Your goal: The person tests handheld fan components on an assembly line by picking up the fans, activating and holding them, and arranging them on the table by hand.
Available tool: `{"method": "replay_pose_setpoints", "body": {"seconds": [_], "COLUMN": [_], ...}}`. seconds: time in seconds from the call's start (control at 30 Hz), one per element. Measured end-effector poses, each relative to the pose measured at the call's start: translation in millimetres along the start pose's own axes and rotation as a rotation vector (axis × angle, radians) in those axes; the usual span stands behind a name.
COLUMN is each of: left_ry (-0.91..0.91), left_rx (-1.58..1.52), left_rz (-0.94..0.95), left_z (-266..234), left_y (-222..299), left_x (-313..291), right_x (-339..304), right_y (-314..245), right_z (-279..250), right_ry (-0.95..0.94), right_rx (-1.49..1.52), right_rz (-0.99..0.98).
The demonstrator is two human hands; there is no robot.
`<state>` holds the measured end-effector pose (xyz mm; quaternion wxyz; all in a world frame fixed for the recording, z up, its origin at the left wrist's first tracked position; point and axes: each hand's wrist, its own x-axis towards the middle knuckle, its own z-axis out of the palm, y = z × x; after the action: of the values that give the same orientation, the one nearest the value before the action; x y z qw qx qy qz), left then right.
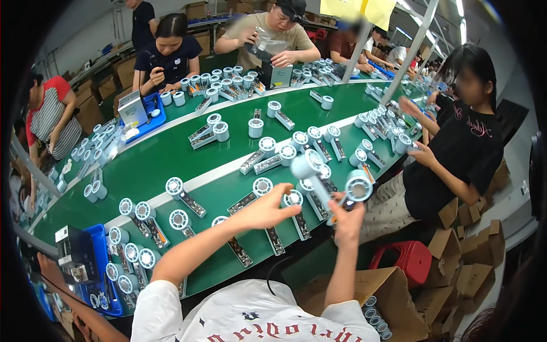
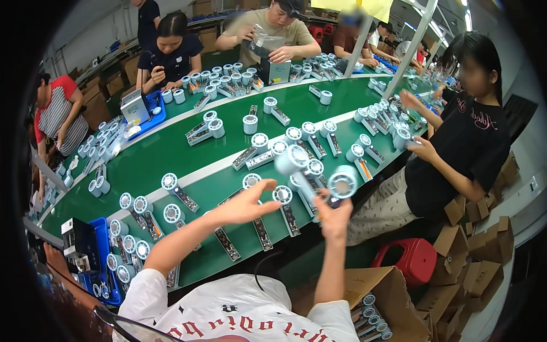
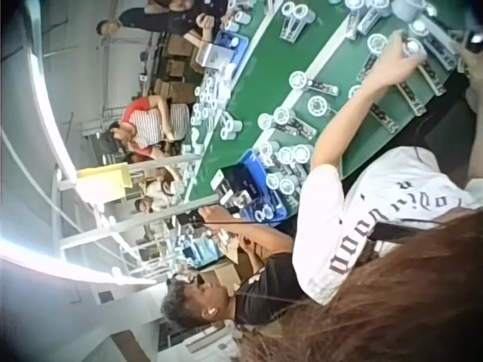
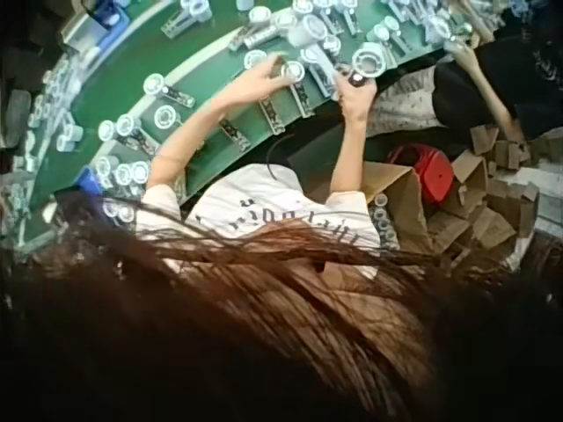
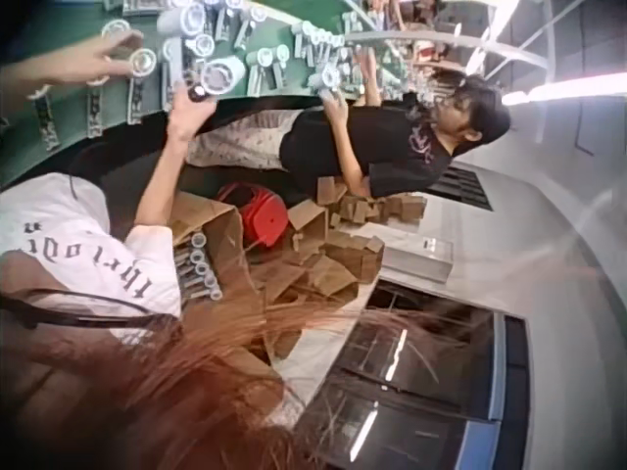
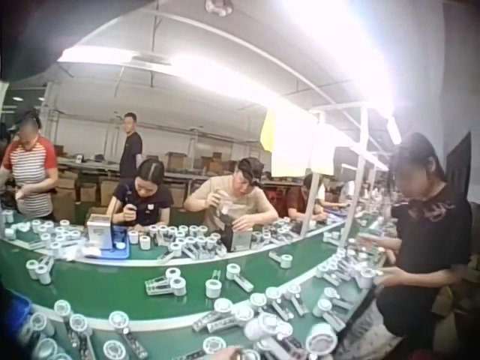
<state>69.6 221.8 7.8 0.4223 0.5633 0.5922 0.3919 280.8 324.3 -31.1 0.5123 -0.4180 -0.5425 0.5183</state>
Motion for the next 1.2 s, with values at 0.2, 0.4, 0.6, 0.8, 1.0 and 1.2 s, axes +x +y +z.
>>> {"method": "replay_pose_setpoints", "body": {"seconds": [0.2, 0.4, 0.6, 0.8, 1.0, 1.2], "left_ry": [0.338, 0.437, 0.568, 0.839, 0.946, 0.871], "left_rx": [0.253, 0.413, 0.551, 0.391, 0.292, 0.221], "left_rz": [-0.149, -0.309, -0.357, -0.363, -0.43, -0.172], "left_z": [-85, -148, -154, -125, -131, -166], "left_y": [-60, -124, -181, -190, -176, -144], "left_x": [57, 118, 197, 235, 234, 204], "right_x": [97, 111, 117, 159, 204, 229], "right_y": [58, 103, 112, 100, 83, 96], "right_z": [-104, -124, -100, -122, -120, -113], "right_ry": [0.138, 0.097, 0.026, -0.081, -0.368, -0.498], "right_rx": [-0.256, -0.262, -0.261, -0.53, -0.743, -0.942], "right_rz": [-0.185, -0.112, 0.057, -0.263, -0.006, 0.189]}}
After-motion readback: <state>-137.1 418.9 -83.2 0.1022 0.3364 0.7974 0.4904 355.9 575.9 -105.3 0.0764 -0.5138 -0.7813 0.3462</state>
